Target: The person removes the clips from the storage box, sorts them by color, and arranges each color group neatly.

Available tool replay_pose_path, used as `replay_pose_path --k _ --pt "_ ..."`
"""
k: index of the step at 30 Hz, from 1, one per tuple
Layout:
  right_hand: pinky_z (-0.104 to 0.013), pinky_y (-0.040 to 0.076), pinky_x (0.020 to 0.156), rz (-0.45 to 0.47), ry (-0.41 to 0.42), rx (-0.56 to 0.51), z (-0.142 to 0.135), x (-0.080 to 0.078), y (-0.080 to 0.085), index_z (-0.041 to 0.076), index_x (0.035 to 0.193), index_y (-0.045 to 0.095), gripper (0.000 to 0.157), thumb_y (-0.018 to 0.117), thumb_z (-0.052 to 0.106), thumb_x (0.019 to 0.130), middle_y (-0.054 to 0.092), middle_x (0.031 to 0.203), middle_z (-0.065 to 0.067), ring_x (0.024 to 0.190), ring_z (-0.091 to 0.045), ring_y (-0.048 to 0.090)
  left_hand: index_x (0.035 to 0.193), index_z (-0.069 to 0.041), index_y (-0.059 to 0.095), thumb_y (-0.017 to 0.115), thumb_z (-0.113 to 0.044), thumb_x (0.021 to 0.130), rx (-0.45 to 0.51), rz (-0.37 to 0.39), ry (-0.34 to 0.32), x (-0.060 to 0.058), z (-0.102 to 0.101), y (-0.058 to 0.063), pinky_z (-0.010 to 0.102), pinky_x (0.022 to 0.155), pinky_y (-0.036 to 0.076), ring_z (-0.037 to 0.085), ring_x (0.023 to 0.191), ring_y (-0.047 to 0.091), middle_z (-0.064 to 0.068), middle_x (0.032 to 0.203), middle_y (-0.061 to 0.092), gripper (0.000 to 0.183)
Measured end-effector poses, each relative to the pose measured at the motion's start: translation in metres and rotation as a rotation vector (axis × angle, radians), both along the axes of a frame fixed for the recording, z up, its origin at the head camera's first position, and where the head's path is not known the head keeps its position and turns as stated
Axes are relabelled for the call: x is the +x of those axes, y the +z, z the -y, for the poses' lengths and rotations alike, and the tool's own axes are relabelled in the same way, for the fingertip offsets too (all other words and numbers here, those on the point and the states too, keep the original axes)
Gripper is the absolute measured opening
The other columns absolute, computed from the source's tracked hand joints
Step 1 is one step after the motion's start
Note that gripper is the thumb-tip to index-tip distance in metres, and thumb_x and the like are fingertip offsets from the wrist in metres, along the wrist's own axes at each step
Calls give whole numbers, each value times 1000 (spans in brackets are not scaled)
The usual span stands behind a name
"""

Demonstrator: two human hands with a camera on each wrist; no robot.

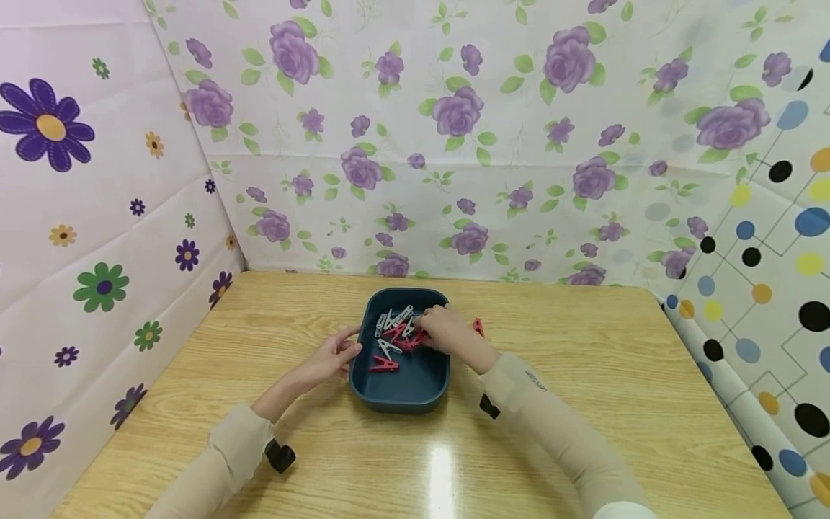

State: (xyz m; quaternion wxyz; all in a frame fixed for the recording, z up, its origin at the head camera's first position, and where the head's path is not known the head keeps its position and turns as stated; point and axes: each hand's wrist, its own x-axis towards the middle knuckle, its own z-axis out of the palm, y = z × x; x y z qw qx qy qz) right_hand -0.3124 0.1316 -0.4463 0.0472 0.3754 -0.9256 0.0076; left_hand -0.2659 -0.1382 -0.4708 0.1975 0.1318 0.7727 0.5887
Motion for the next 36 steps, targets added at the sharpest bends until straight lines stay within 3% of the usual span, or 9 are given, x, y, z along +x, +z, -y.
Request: replay_pose_path --k 7,14,26,36 --pt "-39 47 71 -52 13 -47 -7 1 -1 19 100 70 17 74 28 86 65 89 -3 79 -20 59 152 -1 21 42 -12 104 9 4 5 2 0 1 32 59 54 12 64 58 13 94 58 53" --pt "-36 44 69 -89 31 -52 -11 2 -1 19 102 70 19 74 29 86 64 88 -1 78 -18 58 152 -3 21 42 -12 104 1 9 -3 -1 0 -1 34 60 53 12 64 56 10 90 56 53" --pt "-49 46 89 34 34 0 -7 11 4 19 108 70 22 72 24 87 66 107 -5 99 -24 60 153 -5 21 41 -13 105 2 12 7 -2 0 -2 32 59 53 12 64 56 6 87 55 53" --pt "-36 46 74 33 81 -18 -1 16 2 20 109 71 23 73 26 86 65 104 -4 94 -21 60 153 -5 22 43 -14 104 -17 10 13 -3 -1 -3 33 60 54 13 65 58 10 90 58 53"
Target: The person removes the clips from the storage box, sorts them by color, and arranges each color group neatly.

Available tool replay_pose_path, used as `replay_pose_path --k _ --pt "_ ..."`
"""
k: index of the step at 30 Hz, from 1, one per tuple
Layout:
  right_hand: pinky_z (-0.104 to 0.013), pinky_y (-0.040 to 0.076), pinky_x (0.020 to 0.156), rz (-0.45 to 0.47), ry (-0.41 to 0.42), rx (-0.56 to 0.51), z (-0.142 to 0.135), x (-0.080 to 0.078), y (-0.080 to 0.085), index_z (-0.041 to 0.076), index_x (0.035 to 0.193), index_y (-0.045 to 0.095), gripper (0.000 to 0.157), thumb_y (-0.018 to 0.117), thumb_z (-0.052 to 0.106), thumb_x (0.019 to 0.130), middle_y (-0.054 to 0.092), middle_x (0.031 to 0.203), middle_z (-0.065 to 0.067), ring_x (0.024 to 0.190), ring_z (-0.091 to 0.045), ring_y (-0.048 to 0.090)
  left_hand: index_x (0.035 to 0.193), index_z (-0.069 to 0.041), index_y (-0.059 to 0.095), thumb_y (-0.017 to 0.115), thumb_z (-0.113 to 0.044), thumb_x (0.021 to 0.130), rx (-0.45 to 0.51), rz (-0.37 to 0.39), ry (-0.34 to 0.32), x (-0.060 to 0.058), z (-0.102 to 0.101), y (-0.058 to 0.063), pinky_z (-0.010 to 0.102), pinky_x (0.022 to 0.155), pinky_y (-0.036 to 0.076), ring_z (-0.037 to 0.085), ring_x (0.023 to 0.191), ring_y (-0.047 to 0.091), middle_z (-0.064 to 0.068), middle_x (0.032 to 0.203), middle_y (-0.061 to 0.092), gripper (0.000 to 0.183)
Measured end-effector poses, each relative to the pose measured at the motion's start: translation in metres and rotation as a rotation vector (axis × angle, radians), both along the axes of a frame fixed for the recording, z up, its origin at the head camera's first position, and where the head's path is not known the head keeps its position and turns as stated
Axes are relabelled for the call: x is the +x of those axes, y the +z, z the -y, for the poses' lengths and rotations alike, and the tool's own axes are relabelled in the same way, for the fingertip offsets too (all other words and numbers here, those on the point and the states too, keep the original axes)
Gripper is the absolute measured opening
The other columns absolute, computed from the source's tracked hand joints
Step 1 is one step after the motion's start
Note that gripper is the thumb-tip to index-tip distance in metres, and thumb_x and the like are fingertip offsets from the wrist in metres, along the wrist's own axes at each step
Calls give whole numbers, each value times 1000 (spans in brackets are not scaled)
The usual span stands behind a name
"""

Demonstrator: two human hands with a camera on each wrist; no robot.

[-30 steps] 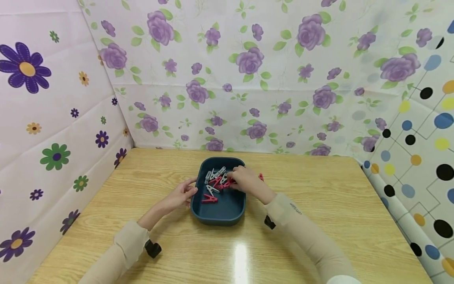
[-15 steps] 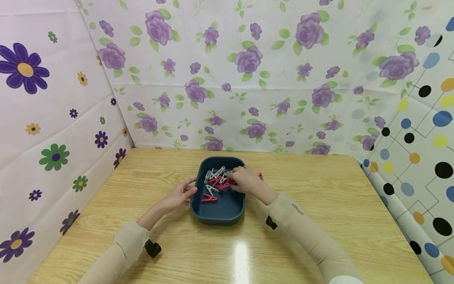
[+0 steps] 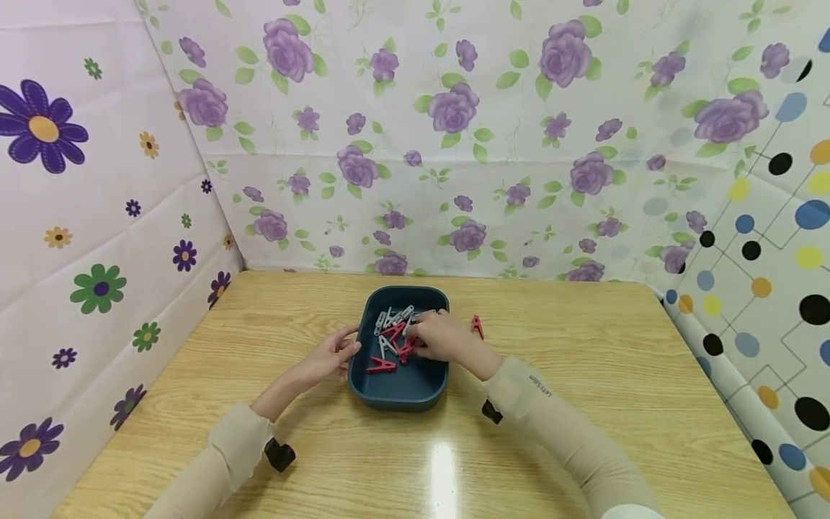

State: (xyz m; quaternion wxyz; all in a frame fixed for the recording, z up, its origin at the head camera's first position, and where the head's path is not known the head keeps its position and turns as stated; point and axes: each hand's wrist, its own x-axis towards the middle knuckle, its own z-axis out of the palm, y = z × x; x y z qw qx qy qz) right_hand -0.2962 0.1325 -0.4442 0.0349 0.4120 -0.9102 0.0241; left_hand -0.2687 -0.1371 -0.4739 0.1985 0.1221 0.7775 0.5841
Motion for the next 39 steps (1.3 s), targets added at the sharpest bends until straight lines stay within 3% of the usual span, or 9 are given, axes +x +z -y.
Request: replay_pose_path --k 4,12,21,39 --pt "-31 46 65 4 -18 -20 -2 0 0 17 111 71 27 74 22 85 63 102 -6 83 -18 58 153 -5 22 42 -13 105 7 -2 1 -1 0 -1 32 59 54 12 64 58 9 90 57 53" --pt "-34 55 76 -53 14 -106 -11 -3 -5 12 107 70 25 75 21 85 66 105 -7 88 -19 64 152 -4 22 40 -14 105 11 -3 -7 1 0 0 32 60 53 12 63 55 8 88 56 52" --pt "-30 53 68 -161 51 -255 -18 -2 -7 13 106 70 25 77 22 83 64 96 -4 81 -16 60 152 -4 22 41 -13 105 13 -10 -5 1 1 -1 32 59 52 12 63 55 8 88 55 52" --pt "-27 50 64 -204 24 -333 -27 -2 -12 12 108 70 29 77 24 83 64 92 -2 74 -11 57 153 -4 21 42 -15 105 24 16 5 3 0 2 32 59 52 13 62 56 17 95 56 53"
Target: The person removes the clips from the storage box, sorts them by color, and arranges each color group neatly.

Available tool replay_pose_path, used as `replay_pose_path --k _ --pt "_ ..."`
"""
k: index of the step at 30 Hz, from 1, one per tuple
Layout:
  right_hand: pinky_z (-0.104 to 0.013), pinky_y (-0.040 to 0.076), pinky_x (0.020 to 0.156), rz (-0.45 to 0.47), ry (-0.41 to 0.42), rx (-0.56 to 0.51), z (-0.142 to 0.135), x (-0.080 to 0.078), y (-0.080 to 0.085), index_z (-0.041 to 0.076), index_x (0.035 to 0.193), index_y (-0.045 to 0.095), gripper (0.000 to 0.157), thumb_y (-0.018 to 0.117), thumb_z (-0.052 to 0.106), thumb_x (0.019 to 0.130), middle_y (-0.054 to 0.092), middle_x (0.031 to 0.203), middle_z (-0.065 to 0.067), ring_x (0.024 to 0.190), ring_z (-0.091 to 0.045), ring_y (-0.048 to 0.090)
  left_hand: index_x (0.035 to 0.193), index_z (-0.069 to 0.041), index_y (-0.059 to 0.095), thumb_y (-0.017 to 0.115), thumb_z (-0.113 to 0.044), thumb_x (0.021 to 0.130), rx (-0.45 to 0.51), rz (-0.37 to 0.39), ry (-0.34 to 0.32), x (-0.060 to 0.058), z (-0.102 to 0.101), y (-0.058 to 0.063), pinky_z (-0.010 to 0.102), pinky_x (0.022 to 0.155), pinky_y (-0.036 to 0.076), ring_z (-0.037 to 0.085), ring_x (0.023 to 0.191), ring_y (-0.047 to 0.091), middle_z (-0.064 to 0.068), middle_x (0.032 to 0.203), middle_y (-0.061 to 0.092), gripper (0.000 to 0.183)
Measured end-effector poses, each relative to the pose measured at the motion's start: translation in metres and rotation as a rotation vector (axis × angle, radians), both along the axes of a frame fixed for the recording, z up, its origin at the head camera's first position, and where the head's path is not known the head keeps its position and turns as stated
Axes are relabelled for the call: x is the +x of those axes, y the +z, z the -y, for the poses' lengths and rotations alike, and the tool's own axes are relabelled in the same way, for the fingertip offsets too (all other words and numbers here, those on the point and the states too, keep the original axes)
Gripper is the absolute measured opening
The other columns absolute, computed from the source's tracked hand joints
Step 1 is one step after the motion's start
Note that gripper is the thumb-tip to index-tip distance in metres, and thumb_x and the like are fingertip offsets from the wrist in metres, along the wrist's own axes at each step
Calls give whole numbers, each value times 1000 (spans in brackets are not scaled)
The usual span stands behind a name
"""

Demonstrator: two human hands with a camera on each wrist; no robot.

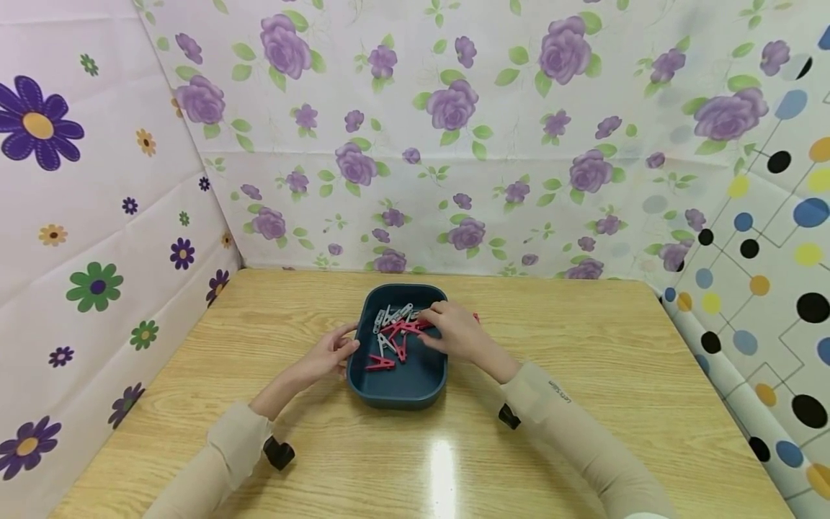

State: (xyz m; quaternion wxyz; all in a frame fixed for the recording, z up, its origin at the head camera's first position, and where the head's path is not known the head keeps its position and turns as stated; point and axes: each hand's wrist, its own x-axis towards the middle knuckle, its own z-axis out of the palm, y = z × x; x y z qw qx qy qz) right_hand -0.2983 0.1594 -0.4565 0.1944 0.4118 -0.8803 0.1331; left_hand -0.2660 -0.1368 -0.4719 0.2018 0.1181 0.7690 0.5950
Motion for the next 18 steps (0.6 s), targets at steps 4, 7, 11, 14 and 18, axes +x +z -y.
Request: replay_pose_path --k 4,7,11,14,18 --pt "-26 50 64 -3 6 -18 -2 0 0 11 109 70 29 76 25 84 65 92 -2 74 -11 58 152 -4 21 41 -14 105 1 -1 -6 0 1 -1 31 59 51 12 62 55 18 95 56 53" --pt "-27 50 65 -12 11 -26 -4 0 1 12 109 70 29 76 25 83 65 91 -2 74 -11 59 152 -4 21 41 -14 105 1 -2 -8 -1 1 -1 31 60 51 12 62 54 17 95 56 53" --pt "-27 50 64 -42 19 -30 -5 1 1 12 107 70 28 76 26 83 65 90 -2 73 -11 58 152 -3 21 41 -13 105 -4 -9 -7 -1 1 -1 32 60 51 11 62 54 17 94 56 53" --pt "-26 50 63 -60 25 -38 -6 1 0 11 106 70 28 77 25 83 65 90 -2 72 -11 58 152 -3 21 42 -14 105 -10 -7 -2 0 0 -1 32 60 51 12 62 55 17 94 56 53" --pt "-27 51 63 -77 27 -48 -7 1 -2 10 102 71 26 78 24 81 65 88 -3 72 -12 59 152 -4 22 41 -14 105 -10 -2 4 0 0 -1 31 59 51 12 62 56 17 94 56 53"
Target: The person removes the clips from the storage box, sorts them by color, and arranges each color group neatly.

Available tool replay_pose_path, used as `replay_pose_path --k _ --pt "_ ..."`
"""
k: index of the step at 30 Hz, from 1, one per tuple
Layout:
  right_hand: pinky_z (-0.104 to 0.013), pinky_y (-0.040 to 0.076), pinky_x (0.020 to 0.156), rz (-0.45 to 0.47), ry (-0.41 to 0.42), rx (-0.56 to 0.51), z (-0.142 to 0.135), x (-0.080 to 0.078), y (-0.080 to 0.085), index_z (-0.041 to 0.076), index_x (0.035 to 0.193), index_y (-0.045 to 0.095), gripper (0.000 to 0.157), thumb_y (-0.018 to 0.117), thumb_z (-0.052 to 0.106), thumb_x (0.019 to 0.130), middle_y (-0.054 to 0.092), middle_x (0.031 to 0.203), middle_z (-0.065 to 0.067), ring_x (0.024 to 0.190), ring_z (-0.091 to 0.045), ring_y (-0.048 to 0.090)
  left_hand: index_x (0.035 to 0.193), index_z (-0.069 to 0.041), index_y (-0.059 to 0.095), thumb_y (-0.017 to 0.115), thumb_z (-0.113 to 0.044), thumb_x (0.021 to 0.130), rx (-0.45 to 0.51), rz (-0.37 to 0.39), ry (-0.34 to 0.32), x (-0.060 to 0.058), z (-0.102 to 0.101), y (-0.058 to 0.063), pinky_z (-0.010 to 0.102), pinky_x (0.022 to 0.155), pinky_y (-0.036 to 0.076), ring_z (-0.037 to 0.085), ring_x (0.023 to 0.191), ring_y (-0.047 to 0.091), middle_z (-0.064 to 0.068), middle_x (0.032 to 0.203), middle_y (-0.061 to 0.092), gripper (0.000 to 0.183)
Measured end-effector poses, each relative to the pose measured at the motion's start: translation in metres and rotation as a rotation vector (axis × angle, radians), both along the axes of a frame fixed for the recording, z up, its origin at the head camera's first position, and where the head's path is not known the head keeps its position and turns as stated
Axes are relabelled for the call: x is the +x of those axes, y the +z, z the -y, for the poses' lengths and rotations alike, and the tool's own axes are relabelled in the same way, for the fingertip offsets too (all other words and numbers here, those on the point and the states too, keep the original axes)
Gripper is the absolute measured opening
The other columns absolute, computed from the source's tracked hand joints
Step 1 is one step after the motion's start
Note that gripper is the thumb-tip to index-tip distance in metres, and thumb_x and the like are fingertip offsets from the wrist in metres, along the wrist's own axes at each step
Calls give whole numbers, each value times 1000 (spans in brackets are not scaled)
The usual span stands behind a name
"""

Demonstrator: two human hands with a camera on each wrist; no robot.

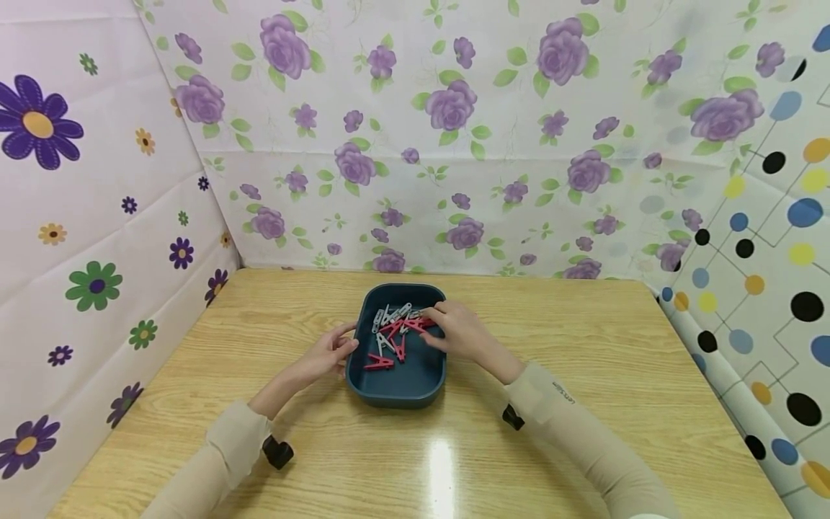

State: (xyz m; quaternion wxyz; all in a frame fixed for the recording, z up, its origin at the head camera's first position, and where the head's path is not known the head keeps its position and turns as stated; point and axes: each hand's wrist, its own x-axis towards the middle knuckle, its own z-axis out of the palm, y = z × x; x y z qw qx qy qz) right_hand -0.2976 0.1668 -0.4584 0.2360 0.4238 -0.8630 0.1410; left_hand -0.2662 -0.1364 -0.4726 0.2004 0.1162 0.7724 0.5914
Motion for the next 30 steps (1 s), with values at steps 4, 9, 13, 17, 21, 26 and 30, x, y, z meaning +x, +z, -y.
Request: replay_pose_path --k 4,9,13,17,21,26,30 --pt "-28 53 64 -22 -5 -8 -2 1 -1 9 98 69 25 78 24 80 66 87 -3 73 -13 60 153 -5 21 41 -15 105 0 -5 -1 -1 0 0 30 58 50 12 62 55 11 88 53 52" --pt "-29 53 65 -23 -33 -5 -5 2 -2 10 99 67 26 77 25 81 66 88 -3 74 -13 61 153 -5 22 40 -15 105 15 -2 -9 -2 1 -3 29 58 49 12 61 54 7 85 52 52" --pt "-30 54 67 -7 -51 -18 -7 3 -1 9 100 66 26 75 26 83 67 89 -4 76 -15 63 153 -6 21 41 -14 105 25 3 -14 -2 1 -3 29 59 49 11 61 54 9 86 52 52" --pt "-30 54 67 -12 -71 -26 -11 3 -2 10 100 66 26 76 26 82 66 89 -4 77 -15 63 154 -7 20 41 -16 105 27 1 -23 -1 2 -2 32 60 50 12 61 54 6 82 48 53" --pt "-30 54 67 -24 -86 -34 -14 3 -2 10 99 66 25 75 27 83 65 89 -3 78 -15 63 154 -6 19 41 -17 105 28 -9 -32 0 2 -1 34 60 50 13 62 54 6 81 48 54" --pt "-30 54 68 -32 -94 -35 -17 3 -3 10 99 66 23 73 27 85 64 89 -3 78 -14 63 154 -7 19 40 -16 105 42 1 -37 1 1 1 33 60 49 12 62 54 9 85 51 53" --pt "-30 54 67 -47 -95 -41 -18 3 -4 10 98 66 23 73 27 85 64 88 -3 78 -14 63 154 -8 19 39 -16 106 50 6 -42 2 1 1 33 60 48 12 62 54 9 84 51 53"
